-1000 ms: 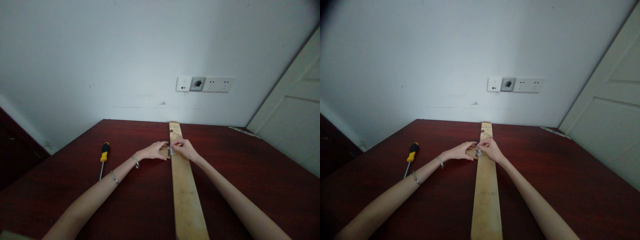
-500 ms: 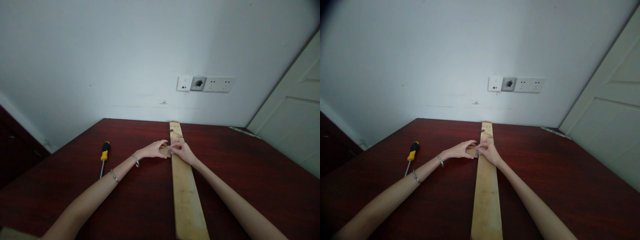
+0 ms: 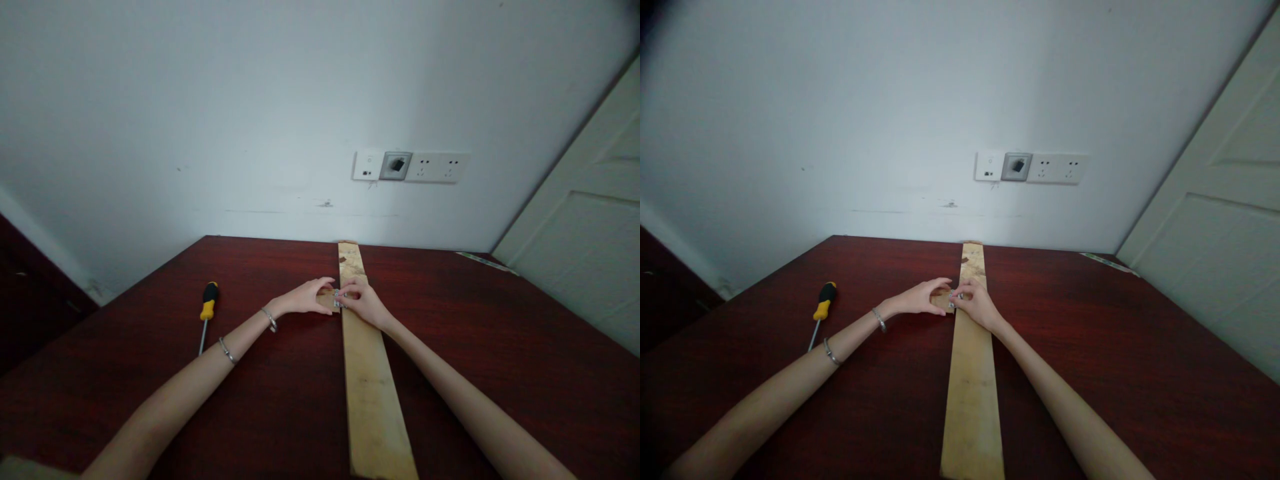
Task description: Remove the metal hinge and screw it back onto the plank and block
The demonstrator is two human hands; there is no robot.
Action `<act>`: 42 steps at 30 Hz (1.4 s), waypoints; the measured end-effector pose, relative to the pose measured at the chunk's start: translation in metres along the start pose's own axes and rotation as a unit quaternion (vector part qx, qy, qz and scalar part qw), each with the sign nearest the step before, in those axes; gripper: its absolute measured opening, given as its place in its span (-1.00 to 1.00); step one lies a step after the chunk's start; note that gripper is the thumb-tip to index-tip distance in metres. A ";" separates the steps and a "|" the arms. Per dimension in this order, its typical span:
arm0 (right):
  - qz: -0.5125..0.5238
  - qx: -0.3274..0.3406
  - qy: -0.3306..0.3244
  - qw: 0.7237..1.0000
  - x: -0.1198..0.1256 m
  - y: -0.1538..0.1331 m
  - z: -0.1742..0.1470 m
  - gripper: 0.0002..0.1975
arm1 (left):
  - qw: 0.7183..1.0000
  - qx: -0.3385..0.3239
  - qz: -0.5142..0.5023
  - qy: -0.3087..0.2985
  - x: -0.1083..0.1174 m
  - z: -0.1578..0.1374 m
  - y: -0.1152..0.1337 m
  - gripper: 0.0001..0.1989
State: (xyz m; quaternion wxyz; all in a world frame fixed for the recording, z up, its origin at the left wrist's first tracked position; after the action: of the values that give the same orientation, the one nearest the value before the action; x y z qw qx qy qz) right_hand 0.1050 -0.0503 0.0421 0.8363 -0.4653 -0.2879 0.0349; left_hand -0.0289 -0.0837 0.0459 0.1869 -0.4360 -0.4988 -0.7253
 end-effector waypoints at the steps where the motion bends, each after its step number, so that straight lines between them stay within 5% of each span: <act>1: 0.002 0.000 -0.001 1.000 0.000 0.000 0.000 -0.85 | 1.000 -0.002 0.002 0.000 0.000 0.000 0.000 -0.17; 42: -0.007 0.007 -0.026 1.000 -0.002 -0.010 -0.002 -0.92 | 1.000 -0.017 -0.001 0.008 -0.001 0.000 0.000 -0.23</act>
State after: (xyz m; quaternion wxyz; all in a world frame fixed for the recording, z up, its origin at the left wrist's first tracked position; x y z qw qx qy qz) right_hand 0.1021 -0.0588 0.0481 0.8320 -0.4563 -0.3125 0.0432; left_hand -0.0288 -0.0842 0.0449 0.1825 -0.4329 -0.4859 -0.7370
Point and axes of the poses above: each hand's wrist, its own z-axis towards the middle knuckle, its own x-axis out of the back of the hand, y = z × x, the point moved 8 cm from there along z, towards the middle knuckle, and after that the axes turned 4 degrees about z, right-handed, at the moved point
